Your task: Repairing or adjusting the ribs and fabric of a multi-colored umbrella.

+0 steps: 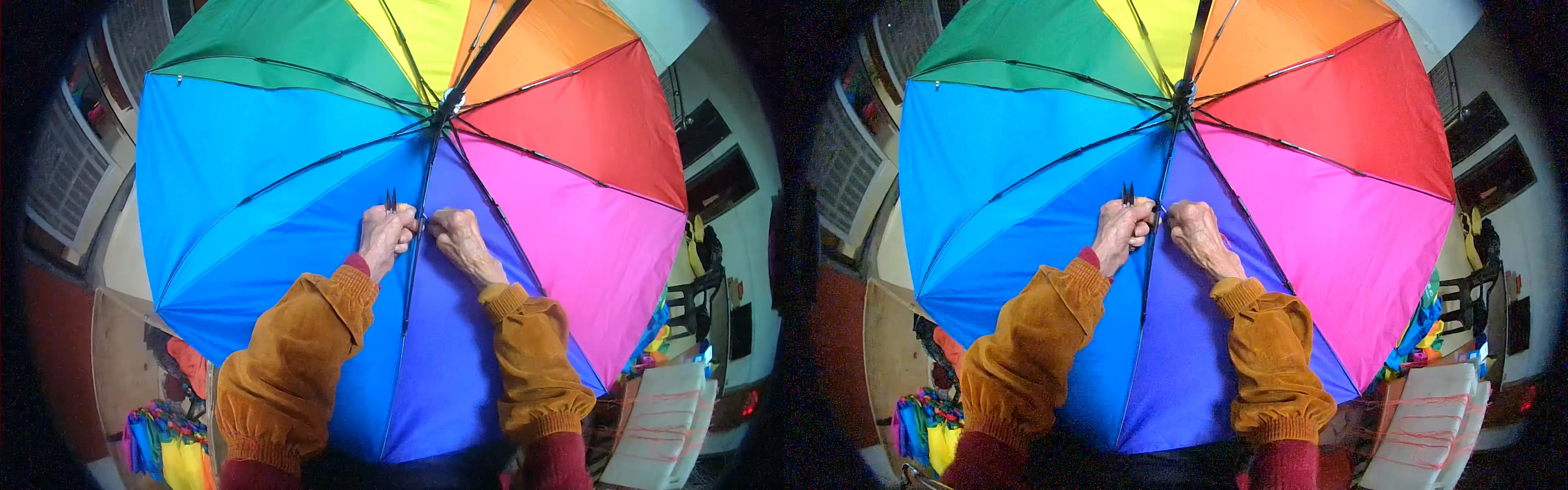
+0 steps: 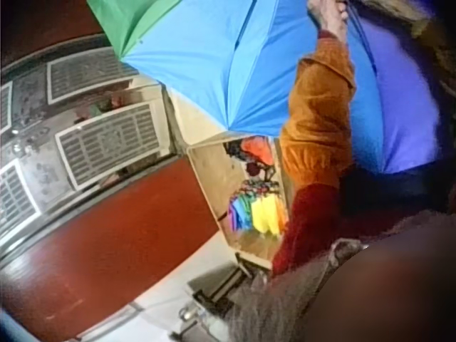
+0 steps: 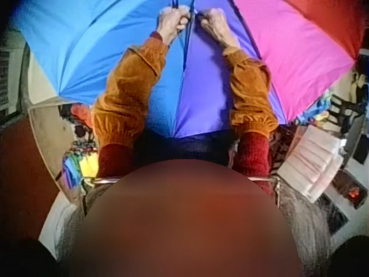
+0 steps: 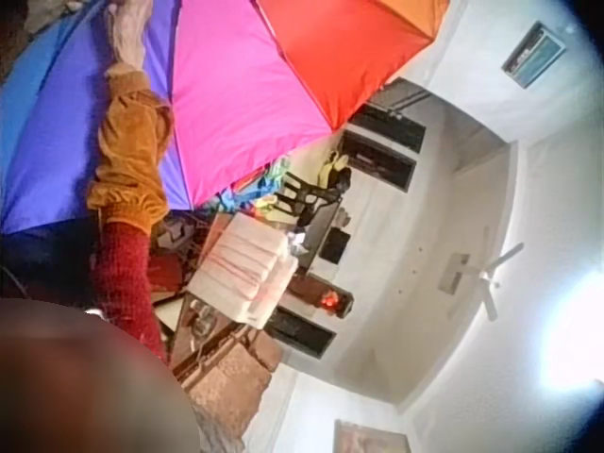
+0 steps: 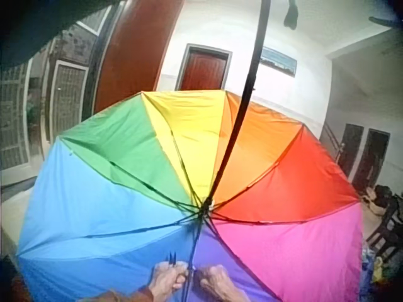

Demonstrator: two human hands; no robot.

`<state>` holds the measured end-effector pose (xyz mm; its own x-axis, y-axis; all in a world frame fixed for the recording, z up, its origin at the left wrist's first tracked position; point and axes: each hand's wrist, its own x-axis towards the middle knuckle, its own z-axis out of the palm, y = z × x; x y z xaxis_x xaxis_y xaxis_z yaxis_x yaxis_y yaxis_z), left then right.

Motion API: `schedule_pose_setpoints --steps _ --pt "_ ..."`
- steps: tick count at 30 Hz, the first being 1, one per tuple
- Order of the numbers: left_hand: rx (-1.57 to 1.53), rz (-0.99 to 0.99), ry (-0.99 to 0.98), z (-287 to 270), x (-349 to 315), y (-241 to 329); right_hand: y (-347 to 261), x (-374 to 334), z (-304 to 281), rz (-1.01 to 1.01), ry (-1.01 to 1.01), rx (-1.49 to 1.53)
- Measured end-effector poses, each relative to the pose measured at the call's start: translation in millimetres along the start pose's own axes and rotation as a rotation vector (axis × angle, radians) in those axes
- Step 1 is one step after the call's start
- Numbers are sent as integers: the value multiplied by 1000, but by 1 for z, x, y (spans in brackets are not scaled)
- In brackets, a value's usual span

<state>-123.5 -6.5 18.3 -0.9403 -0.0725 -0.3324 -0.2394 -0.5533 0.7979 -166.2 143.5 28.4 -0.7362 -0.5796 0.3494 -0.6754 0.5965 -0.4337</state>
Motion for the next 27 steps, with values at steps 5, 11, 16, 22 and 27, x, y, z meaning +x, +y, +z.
schedule_pose_setpoints --steps 5,11,16,22,27 --pt "-67 -10 -2 0 5 -3 0 7 9 -93 73 1" --pt "47 75 -25 1 6 -5 -14 5 14 -6 212 -56" --pt "87 209 103 1 -2 -3 -31 0 2 83 256 -70" --pt "-17 207 160 -6 6 -7 -37 -12 13 85 166 -75" --pt "-80 115 67 -3 5 -8 -34 -15 12 263 163 73"
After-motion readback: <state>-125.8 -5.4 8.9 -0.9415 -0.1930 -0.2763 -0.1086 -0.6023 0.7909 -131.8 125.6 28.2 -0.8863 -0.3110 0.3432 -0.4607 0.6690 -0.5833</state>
